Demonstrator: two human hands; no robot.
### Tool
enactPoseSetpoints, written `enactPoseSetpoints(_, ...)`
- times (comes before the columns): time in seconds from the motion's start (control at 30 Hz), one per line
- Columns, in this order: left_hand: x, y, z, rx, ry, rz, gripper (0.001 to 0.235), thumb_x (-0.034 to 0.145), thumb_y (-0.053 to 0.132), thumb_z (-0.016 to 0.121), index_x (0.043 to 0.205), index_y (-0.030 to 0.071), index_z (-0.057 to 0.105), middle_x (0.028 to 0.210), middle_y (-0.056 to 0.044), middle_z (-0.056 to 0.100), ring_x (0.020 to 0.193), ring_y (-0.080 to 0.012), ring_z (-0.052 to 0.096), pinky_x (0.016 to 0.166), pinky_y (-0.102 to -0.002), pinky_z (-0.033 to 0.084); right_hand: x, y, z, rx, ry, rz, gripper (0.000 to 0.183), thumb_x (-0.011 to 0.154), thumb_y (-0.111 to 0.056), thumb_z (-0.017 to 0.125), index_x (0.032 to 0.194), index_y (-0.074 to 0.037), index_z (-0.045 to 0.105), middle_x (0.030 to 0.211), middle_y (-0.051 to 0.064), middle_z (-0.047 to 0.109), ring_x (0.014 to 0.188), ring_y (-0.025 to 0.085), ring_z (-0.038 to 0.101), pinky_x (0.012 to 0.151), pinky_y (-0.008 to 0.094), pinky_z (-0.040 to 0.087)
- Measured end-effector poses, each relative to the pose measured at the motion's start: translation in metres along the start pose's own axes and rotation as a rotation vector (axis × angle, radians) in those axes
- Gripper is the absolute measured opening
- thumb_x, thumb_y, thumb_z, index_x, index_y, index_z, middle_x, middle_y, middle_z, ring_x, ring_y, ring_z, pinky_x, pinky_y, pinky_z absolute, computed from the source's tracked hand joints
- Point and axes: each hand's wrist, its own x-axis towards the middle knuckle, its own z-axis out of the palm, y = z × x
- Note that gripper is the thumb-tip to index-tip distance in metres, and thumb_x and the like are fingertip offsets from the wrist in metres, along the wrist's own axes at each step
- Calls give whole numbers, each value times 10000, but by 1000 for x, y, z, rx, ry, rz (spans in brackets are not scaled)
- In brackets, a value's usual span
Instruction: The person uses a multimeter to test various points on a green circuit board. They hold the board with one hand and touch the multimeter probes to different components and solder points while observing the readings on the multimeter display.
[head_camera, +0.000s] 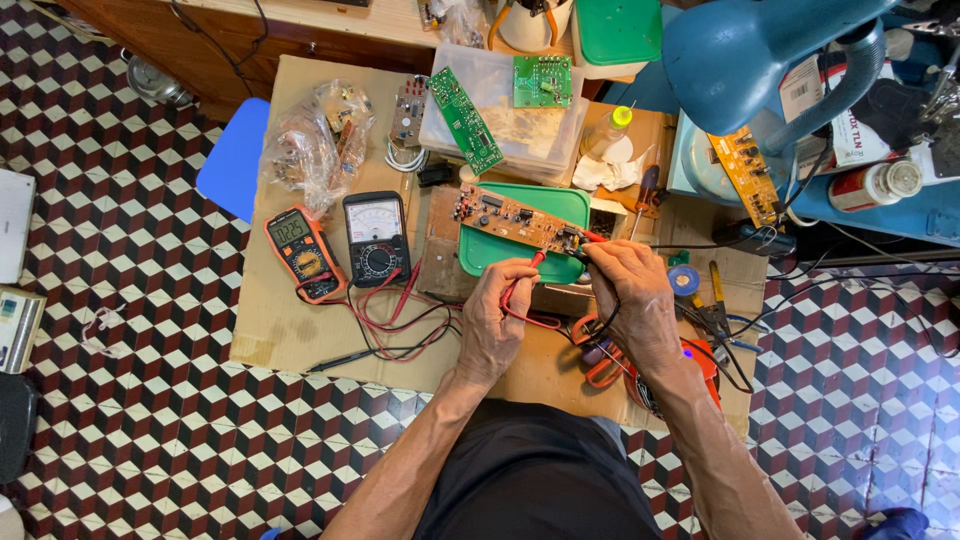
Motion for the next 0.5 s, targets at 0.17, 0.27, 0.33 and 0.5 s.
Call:
enactPoseSetpoints(0.17, 0, 0, 1, 25, 7, 13, 152, 1032, 140, 576, 1102, 22, 642, 1144, -128, 689, 1016, -266, 701, 899, -358, 575, 0, 1, 2, 5, 16, -7, 237, 913, -41, 725, 1147, -6, 715, 1140, 129, 732, 1115, 324, 658, 954, 435, 488)
enactPoseSetpoints(0.27, -1, 1, 2, 55, 7, 49, 136, 1015, 122, 612, 1101, 26, 655, 1167, -129, 691, 1034, -270, 703, 894, -357, 584, 0, 1, 2, -1, 10, -1, 238, 918, -41, 723, 1155, -10, 718, 1139, 125, 731, 1122, 317, 660, 955, 430, 491)
enactPoseSetpoints(0.33, -1, 2, 2, 74, 9, 74, 131, 998, 117, 643, 1095, 31, 663, 1170, -128, 689, 1037, -267, 707, 894, -355, 593, 0, 0, 1, 0, 7, 0, 244, 921, -41, 719, 1163, -11, 717, 1144, 124, 731, 1128, 314, 658, 963, 426, 492)
enactPoseSetpoints(0.5, -4, 3, 2, 85, -5, 58, 122, 988, 98, 637, 1084, 30, 672, 1162, -125, 691, 1008, -261, 718, 865, -350, 610, 0, -3, -2, 2, -11, 15, 265, 920, -47, 715, 1182, -9, 716, 1146, 127, 730, 1127, 310, 654, 953, 423, 482)
